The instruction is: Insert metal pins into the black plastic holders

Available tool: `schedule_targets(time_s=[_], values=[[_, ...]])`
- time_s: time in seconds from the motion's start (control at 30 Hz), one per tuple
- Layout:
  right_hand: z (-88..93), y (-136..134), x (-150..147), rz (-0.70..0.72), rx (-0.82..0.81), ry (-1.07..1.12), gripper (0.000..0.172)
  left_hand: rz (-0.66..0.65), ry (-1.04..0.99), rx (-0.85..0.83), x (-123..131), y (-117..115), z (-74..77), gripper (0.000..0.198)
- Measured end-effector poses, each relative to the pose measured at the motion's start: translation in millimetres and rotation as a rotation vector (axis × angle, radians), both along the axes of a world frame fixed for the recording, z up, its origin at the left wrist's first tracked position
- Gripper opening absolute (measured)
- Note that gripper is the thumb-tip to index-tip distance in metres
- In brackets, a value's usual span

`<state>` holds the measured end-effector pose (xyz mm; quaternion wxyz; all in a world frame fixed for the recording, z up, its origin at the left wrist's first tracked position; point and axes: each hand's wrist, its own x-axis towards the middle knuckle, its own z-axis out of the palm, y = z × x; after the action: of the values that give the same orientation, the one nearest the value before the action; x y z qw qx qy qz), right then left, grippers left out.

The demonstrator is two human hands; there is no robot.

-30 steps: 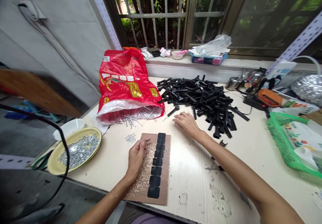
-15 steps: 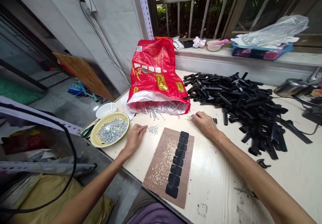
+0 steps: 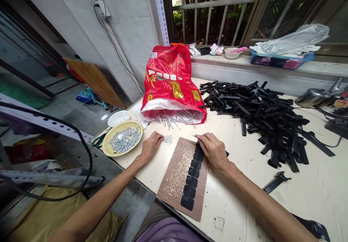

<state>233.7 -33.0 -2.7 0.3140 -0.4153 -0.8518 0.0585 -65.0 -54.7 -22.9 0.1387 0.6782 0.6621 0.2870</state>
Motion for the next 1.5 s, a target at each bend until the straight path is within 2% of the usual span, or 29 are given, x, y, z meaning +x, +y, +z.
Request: schedule_targets(time_s=[0.07, 0.13, 0.23, 0.3, 0.4, 0.73, 1.0, 1.13, 1.27, 1.37, 1.5], values=[[10.0, -11, -16, 0.023, -0.066, 0.047, 0.031, 0.065, -0.219, -0.037, 5, -1, 4.9, 0.01], [19.0, -21, -31, 0.053, -0.145, 0.087, 0.031, 0.115, -0.544, -0.128, 16, -4, 12.7, 0.014], [27.1, -30, -47, 0.094, -0.225, 0.098, 0.032, 0.085, -0.982, -0.215, 41, -11, 26.6, 0.026], [28.9, -33, -52, 0.098, -0.242, 0.084, 0.034, 0.049, -1.146, -0.214, 57, -16, 34.0, 0.029], [28.7, -35, -52, 0.058, -0.252, 0.06, 0.038, 0.022, -1.275, -0.225, 74, -19, 39.5, 0.03], [26.9, -44, -42, -0.033, -0.212, 0.01, 0.032, -0.036, -1.292, -0.291, 84, -23, 45.6, 0.028], [21.8, -51, -38, -0.124, -0.167, -0.106, 0.024, -0.101, -1.046, -0.272, 78, -22, 43.2, 0.025], [21.7, -53, -32, -0.128, -0.163, -0.142, 0.024, -0.109, -1.142, -0.441, 76, -20, 42.1, 0.035], [23.9, -54, -29, -0.122, -0.15, -0.158, 0.024, -0.077, -1.232, -0.539, 77, -19, 40.4, 0.04], [23.6, -55, -28, -0.124, -0.151, -0.16, 0.024, -0.07, -1.28, -0.569, 80, -18, 38.0, 0.043], [19.1, -56, -28, -0.136, -0.163, -0.158, 0.024, -0.068, -1.253, -0.524, 84, -19, 35.0, 0.043]])
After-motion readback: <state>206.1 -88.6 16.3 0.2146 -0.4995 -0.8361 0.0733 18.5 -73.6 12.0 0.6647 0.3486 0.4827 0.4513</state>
